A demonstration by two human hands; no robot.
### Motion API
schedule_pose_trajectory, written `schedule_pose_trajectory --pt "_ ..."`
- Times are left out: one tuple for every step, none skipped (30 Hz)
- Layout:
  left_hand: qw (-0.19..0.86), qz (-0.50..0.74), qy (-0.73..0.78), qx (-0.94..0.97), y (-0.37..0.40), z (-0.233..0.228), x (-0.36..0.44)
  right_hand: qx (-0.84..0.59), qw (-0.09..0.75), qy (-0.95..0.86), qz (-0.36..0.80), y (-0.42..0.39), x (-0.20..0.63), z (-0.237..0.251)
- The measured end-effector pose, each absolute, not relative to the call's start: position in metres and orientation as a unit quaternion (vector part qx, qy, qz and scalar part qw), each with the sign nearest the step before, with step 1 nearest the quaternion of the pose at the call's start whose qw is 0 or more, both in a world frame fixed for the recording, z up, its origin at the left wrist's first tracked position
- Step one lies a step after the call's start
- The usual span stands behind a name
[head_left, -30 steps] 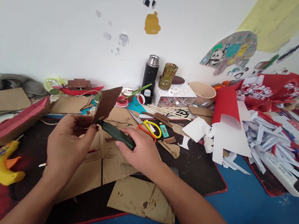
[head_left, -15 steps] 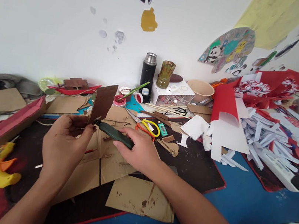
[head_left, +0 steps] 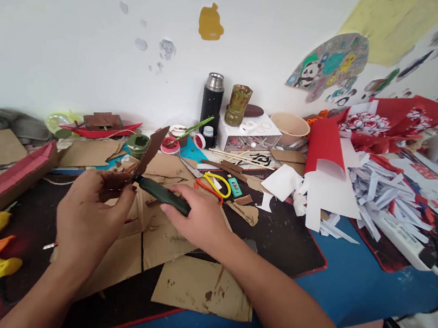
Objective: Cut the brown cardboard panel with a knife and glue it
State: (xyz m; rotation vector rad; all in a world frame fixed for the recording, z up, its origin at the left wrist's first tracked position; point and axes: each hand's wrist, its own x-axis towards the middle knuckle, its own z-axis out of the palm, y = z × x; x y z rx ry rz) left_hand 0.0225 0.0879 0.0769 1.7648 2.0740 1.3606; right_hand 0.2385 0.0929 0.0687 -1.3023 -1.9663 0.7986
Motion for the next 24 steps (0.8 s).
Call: schedule_pose_trajectory --pt "0.043 0.444 0.681 0.58 0.088 0.078 0.022 -0.494 0.32 -0.749 0.305 0.093 0.239 0.069" --pt "0.039 0.442 0.683 0.58 0.087 0.079 0.022 -0.493 0.32 -0.749 0.305 0.093 0.24 0.069" --pt "0.037 0.44 0.685 0.579 0.087 0.08 0.022 -0.493 0.319 -0.75 0.305 0.092 0.24 0.068" --pt "0.036 0.439 0.687 0.579 0.087 0.081 0.022 -0.493 0.318 -0.75 0.305 0.092 0.241 0.067" --pt "0.035 0.438 0.687 0.578 0.087 0.082 0.022 -0.494 0.317 -0.75 0.304 0.092 0.241 0.067" --pt "0.033 0.437 0.687 0.58 0.087 0.082 0.023 -0.495 0.317 -0.75 0.304 0.091 0.241 0.066" --pt "0.03 0.436 0.686 0.582 0.087 0.082 0.023 -0.496 0.317 -0.749 0.305 0.091 0.241 0.066" --pt "0.028 0.434 0.685 0.584 0.087 0.082 0.024 -0.496 0.318 -0.748 0.305 0.091 0.24 0.065" --pt "0.03 0.432 0.683 0.588 0.087 0.081 0.025 -0.496 0.319 -0.747 0.306 0.092 0.239 0.065" --pt "0.035 0.43 0.681 0.592 0.087 0.081 0.026 -0.494 0.32 -0.748 0.307 0.092 0.238 0.065" --pt "0.042 0.428 0.679 0.595 0.086 0.082 0.027 -0.493 0.32 -0.749 0.306 0.093 0.237 0.065" --pt "0.049 0.426 0.677 0.597 0.086 0.082 0.028 -0.493 0.319 -0.75 0.305 0.094 0.237 0.065" --pt "0.054 0.426 0.677 0.598 0.086 0.083 0.028 -0.494 0.317 -0.751 0.304 0.094 0.237 0.065" --pt "0.055 0.425 0.68 0.595 0.086 0.084 0.028 -0.496 0.314 -0.751 0.303 0.095 0.238 0.064" --pt "0.052 0.424 0.687 0.588 0.086 0.085 0.028 -0.5 0.311 -0.749 0.304 0.095 0.239 0.064" --pt "0.048 0.422 0.697 0.578 0.086 0.086 0.027 -0.505 0.309 -0.746 0.306 0.095 0.24 0.064" --pt "0.045 0.42 0.707 0.568 0.086 0.087 0.026 -0.509 0.307 -0.742 0.31 0.094 0.241 0.063" --pt "0.046 0.417 0.715 0.56 0.086 0.088 0.025 -0.512 0.306 -0.738 0.315 0.094 0.242 0.063" --pt "0.049 0.415 0.72 0.554 0.087 0.089 0.025 -0.513 0.308 -0.734 0.32 0.093 0.243 0.063" --pt "0.053 0.415 0.723 0.55 0.087 0.089 0.024 -0.511 0.313 -0.732 0.325 0.093 0.243 0.063" --pt "0.058 0.415 0.723 0.549 0.087 0.089 0.024 -0.506 0.317 -0.731 0.33 0.092 0.242 0.063" --pt "0.063 0.416 0.723 0.548 0.088 0.09 0.025 -0.499 0.322 -0.731 0.336 0.091 0.242 0.063" --pt "0.068 0.417 0.723 0.546 0.088 0.09 0.025 -0.491 0.327 -0.731 0.342 0.091 0.241 0.064" --pt "0.072 0.418 0.724 0.544 0.088 0.09 0.026 -0.486 0.33 -0.732 0.346 0.091 0.24 0.064"
